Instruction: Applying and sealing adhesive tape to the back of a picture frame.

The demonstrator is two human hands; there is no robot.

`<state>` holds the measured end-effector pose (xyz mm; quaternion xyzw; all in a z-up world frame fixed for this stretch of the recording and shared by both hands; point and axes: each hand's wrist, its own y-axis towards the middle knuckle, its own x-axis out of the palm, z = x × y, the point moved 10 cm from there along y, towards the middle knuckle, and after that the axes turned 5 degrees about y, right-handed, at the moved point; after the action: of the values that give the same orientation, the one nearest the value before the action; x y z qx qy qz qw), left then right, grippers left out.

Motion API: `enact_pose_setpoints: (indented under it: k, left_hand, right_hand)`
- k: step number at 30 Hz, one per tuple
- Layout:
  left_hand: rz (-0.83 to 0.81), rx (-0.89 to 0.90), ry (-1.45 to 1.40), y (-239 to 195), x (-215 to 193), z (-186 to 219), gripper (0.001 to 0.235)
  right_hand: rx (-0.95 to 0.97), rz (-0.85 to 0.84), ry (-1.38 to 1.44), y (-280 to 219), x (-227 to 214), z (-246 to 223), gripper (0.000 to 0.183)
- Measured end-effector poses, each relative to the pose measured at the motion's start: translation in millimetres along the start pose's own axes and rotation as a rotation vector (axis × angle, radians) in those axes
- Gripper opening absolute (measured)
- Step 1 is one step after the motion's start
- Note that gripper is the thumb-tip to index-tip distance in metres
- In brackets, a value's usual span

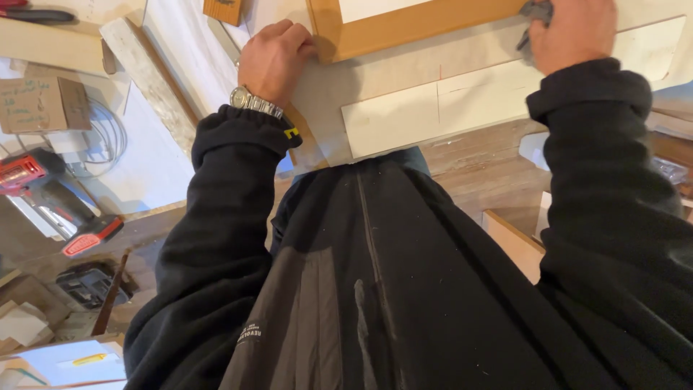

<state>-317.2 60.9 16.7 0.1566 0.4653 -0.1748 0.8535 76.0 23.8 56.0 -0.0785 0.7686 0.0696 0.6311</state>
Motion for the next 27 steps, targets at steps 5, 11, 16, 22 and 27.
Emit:
enact_pose_setpoints:
  k: [5,11,16,22,27]
  left_hand:
    - [-0.008,0.002,-0.098,2,1,-3,0.012]
    - [-0.038,-0.022,-0.143,5,2,-4,0.011]
    - [-0.086,-0.121,-0.241,3,3,-13,0.012]
    - [-0.154,-0.264,-0.361,11,12,-27,0.020]
    - [-0.211,-0.365,-0.289,21,15,-24,0.025]
  right_hand:
    - [0.023,-0.008,0.123,-2,38,-38,0.018]
    - [-0.040,-0.031,0.274,14,48,-162,0.029]
    - [-0.075,-0.029,0.443,11,1,-222,0.031]
    - [-0.147,0.074,0.426,35,2,-233,0.034]
    - [-0.137,0.057,0.368,46,42,-227,0.028]
